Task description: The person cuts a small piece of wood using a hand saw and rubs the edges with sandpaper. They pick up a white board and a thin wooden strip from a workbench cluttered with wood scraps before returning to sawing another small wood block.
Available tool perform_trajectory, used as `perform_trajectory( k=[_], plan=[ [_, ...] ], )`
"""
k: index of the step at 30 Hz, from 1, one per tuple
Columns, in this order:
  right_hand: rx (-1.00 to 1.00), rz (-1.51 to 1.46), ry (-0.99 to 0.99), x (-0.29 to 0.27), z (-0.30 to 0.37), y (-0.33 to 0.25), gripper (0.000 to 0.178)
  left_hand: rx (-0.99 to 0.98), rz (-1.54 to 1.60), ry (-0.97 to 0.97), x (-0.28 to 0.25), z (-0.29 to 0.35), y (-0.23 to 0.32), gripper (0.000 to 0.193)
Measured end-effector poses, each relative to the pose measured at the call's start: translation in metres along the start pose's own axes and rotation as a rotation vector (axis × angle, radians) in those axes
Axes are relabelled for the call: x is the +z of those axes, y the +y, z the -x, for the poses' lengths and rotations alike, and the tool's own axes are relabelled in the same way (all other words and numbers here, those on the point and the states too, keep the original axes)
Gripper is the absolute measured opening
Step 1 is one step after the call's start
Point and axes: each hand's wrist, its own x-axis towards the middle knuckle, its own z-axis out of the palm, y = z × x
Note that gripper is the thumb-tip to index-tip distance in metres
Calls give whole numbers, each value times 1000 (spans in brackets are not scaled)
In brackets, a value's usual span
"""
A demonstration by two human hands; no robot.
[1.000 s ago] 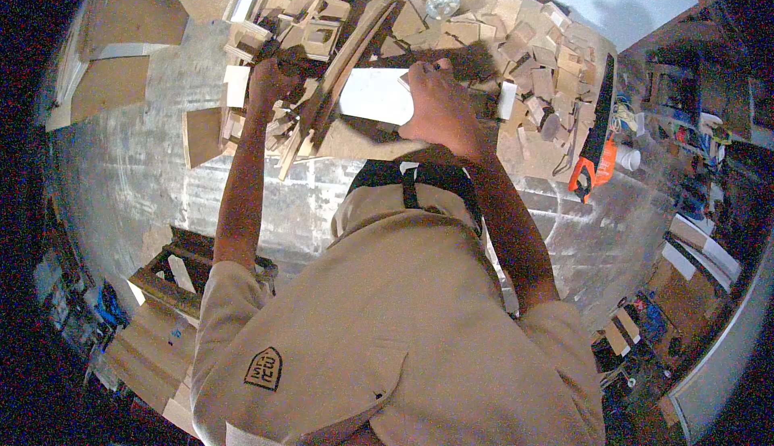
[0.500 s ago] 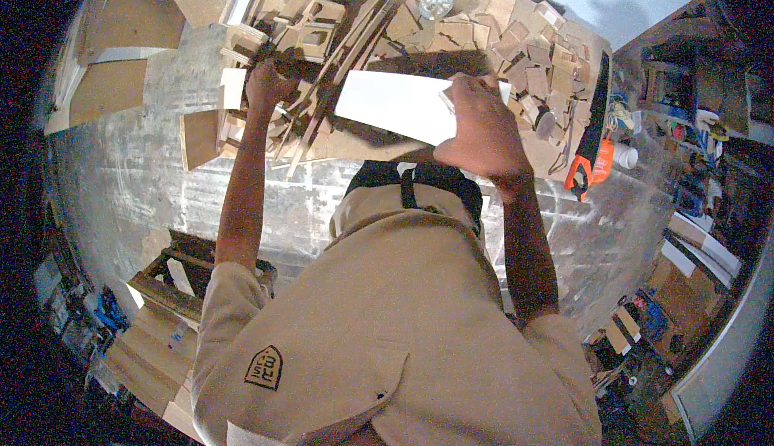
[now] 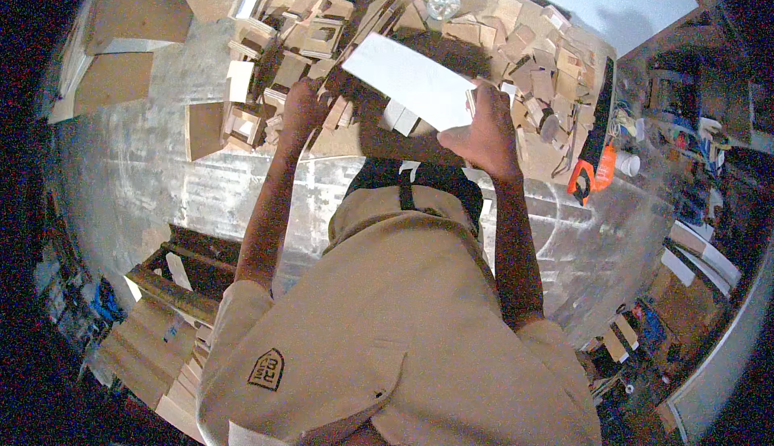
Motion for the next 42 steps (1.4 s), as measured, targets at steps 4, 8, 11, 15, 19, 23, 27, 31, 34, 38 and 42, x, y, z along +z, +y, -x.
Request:
perform_trajectory(
  k=[4, 8, 11, 15, 19, 23, 27, 31, 34, 38, 42],
  plan=[
    [104, 79, -3, 34, -1, -4, 82, 12, -88, 15, -7, -1, 18, 28],
    [88, 156, 41, 88, 5, -4, 79, -34, -145, 109, -16, 9, 25, 32],
    [110, 143, 24, 115, 9, -7, 77, -117, 134, 279, -27, 35, 34, 28],
    [227, 116, -115, 119, 12, -20, 73, -205, 341, 540, -43, 98, 50, 16],
    [162, 272, -96, 141, 14, -9, 69, -479, 421, 467, -27, 175, 48, 14],
    [-194, 234, 59, 150, 10, -6, 65, -645, 513, 410, -5, 214, 35, 26],
    [-315, 44, -54, 154, -1, -40, 62, -685, 702, 576, 9, 205, 5, 49],
    [-322, 49, -113, 163, -1, -57, 54, -696, 742, 633, 3, 179, -7, 41],
    [-291, 11, -134, 165, 8, -53, 50, -704, 678, 651, 5, 176, -12, 37],
    [-238, 66, -154, 157, 18, -37, 46, -748, 736, 674, 8, 178, 2, 34],
    [-193, 4, -130, 142, 30, -23, 46, -781, 741, 531, 11, 185, 28, 40]
  ],
)
